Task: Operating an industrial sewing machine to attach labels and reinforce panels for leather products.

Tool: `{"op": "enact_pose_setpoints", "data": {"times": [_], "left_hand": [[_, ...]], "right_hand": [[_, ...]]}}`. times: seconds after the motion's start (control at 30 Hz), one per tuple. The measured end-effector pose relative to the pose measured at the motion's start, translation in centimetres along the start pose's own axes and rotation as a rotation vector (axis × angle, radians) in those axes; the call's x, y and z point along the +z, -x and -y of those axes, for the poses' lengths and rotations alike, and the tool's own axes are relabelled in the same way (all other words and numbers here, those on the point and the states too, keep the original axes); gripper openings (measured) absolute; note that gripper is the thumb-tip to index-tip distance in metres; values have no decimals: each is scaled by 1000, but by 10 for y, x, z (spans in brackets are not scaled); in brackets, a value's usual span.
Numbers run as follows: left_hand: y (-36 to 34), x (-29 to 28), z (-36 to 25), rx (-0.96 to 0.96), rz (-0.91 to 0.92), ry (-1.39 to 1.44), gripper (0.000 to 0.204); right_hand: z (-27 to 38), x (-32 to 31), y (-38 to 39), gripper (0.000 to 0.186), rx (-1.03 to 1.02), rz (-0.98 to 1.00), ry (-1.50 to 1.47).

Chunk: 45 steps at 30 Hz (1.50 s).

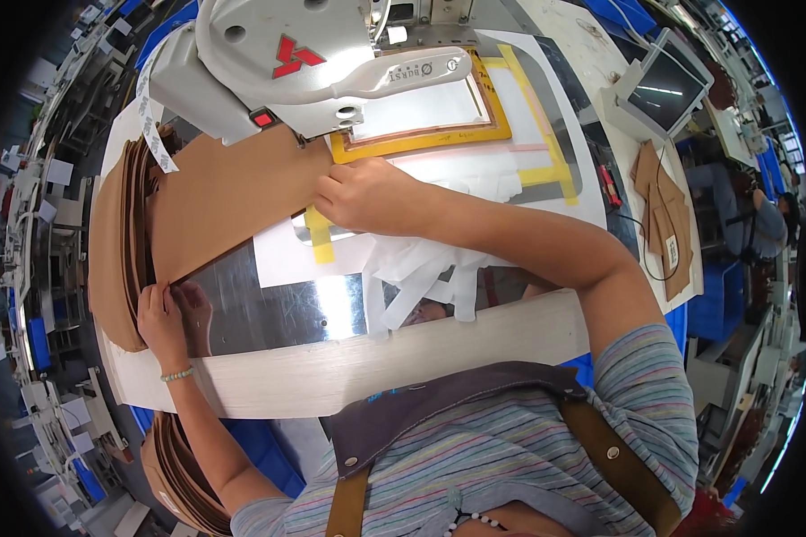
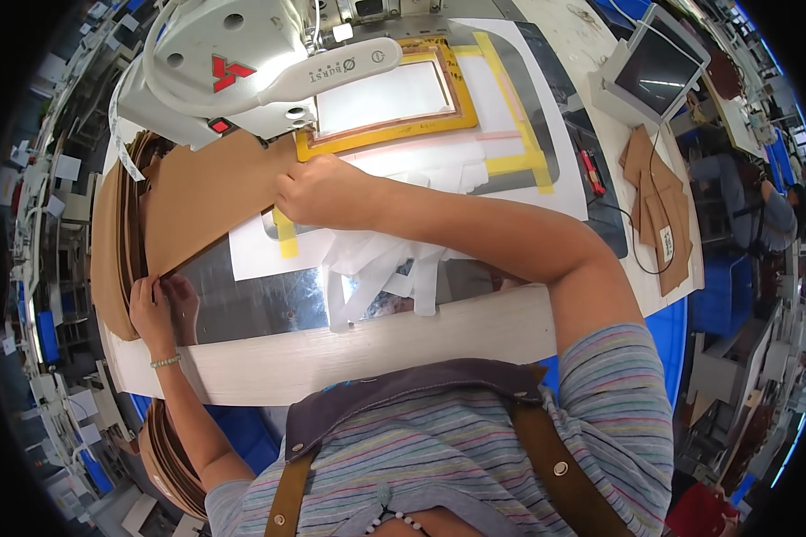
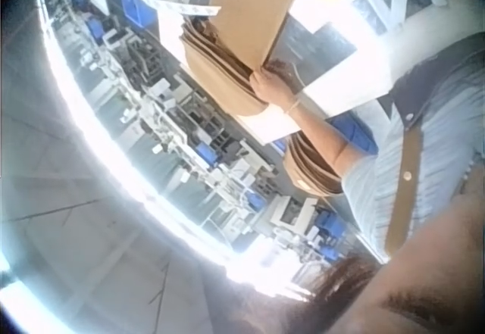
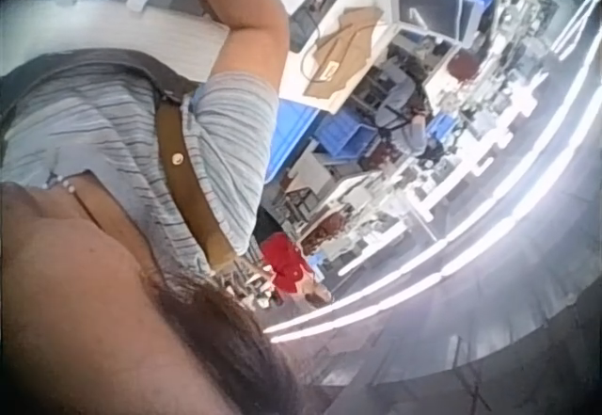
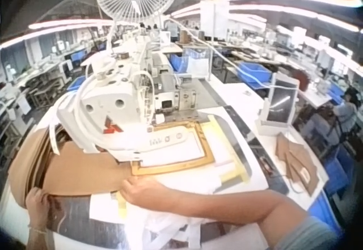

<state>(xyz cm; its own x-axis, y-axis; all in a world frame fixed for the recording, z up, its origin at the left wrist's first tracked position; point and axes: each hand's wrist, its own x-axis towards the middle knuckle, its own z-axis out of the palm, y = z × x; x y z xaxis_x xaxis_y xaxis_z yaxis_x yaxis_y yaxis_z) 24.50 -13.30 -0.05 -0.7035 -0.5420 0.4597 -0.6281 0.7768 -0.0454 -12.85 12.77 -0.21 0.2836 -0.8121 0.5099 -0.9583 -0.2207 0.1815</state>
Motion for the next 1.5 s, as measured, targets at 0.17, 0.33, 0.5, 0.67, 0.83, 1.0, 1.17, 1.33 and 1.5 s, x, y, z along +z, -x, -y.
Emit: {"op": "enact_pose_setpoints", "data": {"times": [0.17,0.33,0.5,0.67,0.83,1.0,1.17,1.33,1.5], "left_hand": [[-1,-1,0,30,-17,60,16],[-20,0,-22,116,27,138,21],[-57,11,-70,264,-15,260,20],[-97,27,-135,477,-29,332,21],[-123,39,-195,662,-76,403,21],[-128,44,-221,765,-105,281,18],[-114,34,-207,672,43,229,30],[-88,32,-209,525,139,326,50],[-87,34,-209,437,333,368,59]], "right_hand": [[-7,-2,0,9,-7,-77,37],[-24,-26,28,9,59,-21,61],[-51,-62,78,8,89,47,74],[-76,-105,139,13,191,186,169],[-104,-131,185,10,272,205,315],[-120,-124,204,14,323,92,366],[-93,-121,208,16,425,128,333],[-64,-131,218,51,655,157,262],[-59,-119,226,56,783,275,134]]}}
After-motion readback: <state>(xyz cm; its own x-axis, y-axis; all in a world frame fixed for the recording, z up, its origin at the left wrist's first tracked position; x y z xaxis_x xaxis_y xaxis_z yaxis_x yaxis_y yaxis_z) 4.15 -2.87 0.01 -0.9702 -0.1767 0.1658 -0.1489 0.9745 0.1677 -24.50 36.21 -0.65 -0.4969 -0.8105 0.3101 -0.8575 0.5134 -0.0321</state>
